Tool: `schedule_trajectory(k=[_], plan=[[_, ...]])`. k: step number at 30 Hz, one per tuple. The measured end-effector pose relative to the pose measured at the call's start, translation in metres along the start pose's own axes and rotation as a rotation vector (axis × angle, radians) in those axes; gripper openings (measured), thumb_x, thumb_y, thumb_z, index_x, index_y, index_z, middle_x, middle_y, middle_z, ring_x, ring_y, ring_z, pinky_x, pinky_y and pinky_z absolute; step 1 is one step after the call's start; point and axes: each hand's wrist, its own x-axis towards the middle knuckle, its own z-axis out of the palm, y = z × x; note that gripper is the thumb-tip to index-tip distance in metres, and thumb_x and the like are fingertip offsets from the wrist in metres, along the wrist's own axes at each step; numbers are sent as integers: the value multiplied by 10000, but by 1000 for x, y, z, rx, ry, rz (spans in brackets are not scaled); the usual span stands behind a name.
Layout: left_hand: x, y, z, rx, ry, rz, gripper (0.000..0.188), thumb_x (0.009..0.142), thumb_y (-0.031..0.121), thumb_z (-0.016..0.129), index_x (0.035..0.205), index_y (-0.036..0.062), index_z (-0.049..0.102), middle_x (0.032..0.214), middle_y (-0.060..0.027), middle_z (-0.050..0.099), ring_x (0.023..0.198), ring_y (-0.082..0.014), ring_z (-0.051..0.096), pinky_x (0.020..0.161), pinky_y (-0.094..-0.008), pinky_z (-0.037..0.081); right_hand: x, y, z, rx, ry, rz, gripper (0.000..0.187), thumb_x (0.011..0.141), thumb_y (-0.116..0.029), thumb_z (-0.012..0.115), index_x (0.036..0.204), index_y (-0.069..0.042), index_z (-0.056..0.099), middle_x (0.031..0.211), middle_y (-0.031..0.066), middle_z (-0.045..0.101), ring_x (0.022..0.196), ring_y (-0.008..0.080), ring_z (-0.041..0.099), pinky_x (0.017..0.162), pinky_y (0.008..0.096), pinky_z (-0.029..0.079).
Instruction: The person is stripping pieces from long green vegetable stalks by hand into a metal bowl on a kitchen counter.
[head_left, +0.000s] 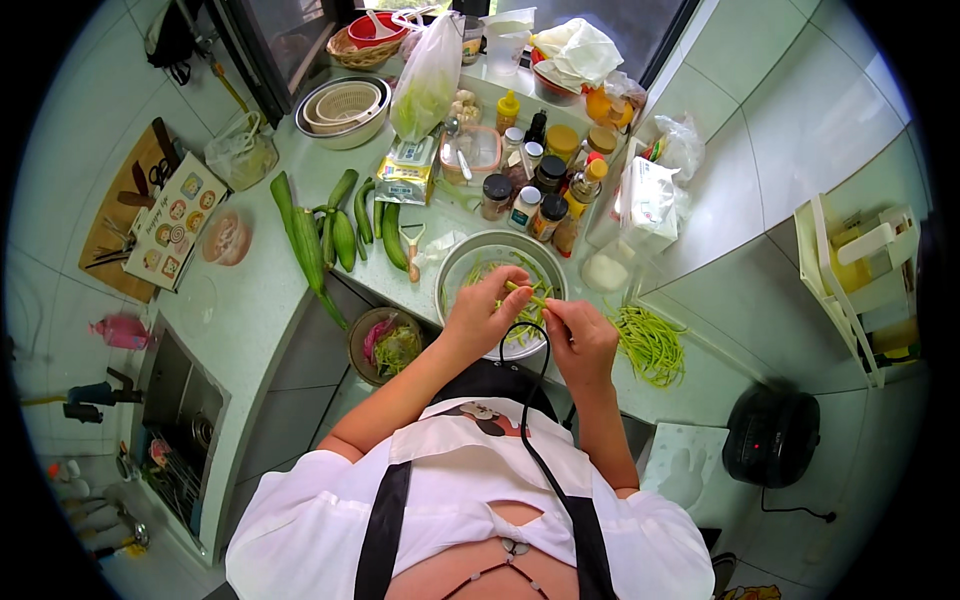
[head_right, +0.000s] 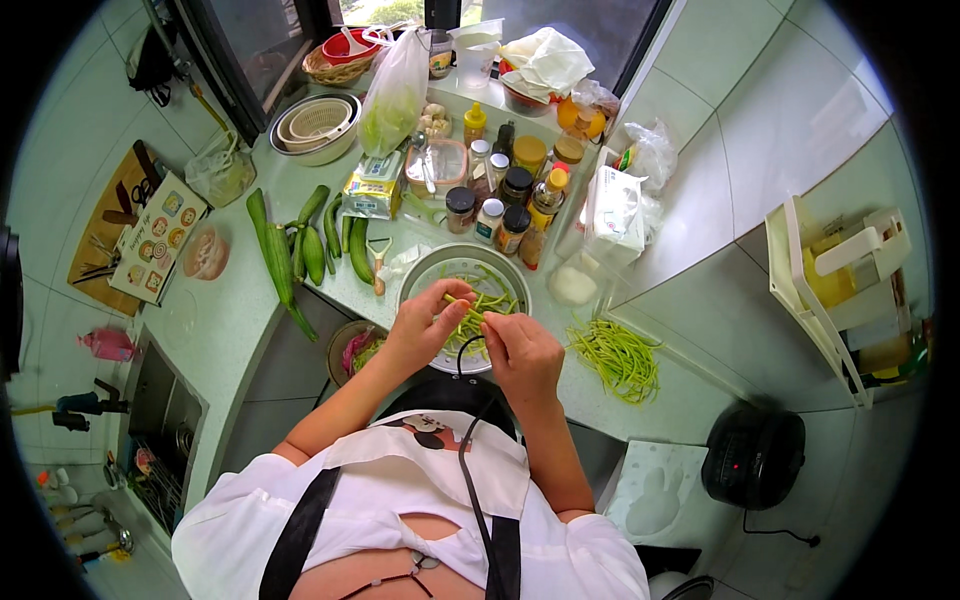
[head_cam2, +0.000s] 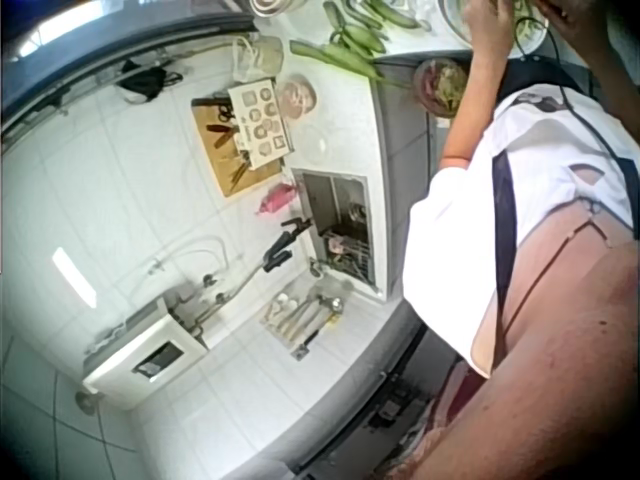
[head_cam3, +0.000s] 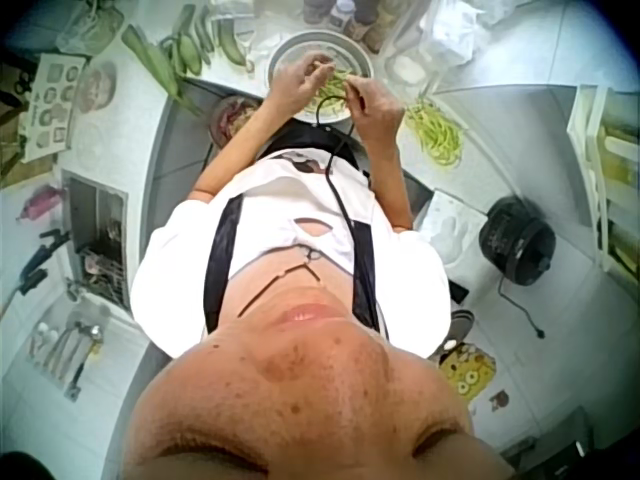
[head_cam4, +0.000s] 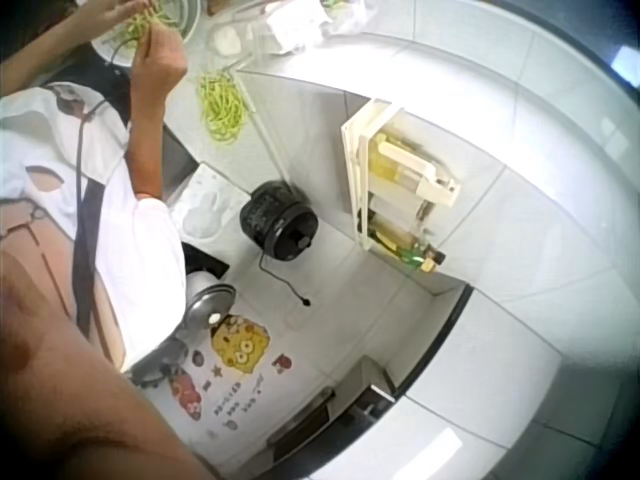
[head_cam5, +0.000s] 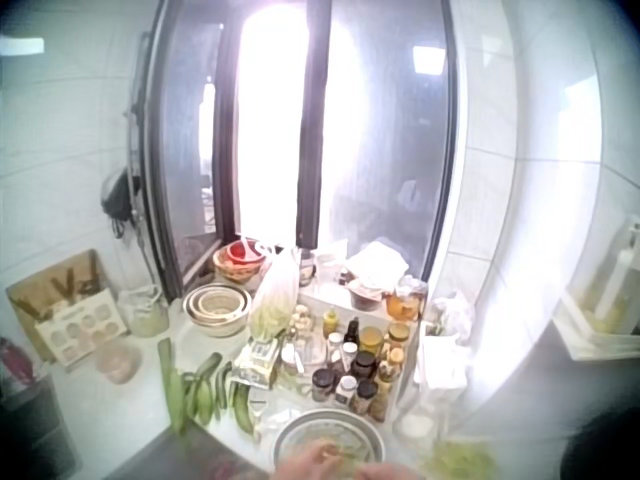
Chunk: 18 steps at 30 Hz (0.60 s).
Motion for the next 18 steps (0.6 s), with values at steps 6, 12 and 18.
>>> schedule_trajectory(k=[6,12,18], plan=[[0,4,4,-30,-80,-18,213,948,179,493,1050,3,558,938,-103,661,866,-176,639,747,-284,489,-2,4,0,-20,5,-4,93,767,-86,678,852,-63,646,727,88,625,624,266,602,546,350,472],[0,11,5,178,-84,-25,188,942,148,499,1029,0,574,890,-100,665,802,-175,645,721,-283,498,-4,7,1,1,4,90,93,772,-99,681,849,-71,639,743,89,633,632,267,610,552,348,474],[-3,5,3,-24,-16,25,182,914,97,528,1068,19,584,798,-104,657,712,-157,650,655,-262,506,-4,12,5,-29,-32,127,102,807,-126,665,882,-64,634,759,117,643,638,267,632,558,338,475]])
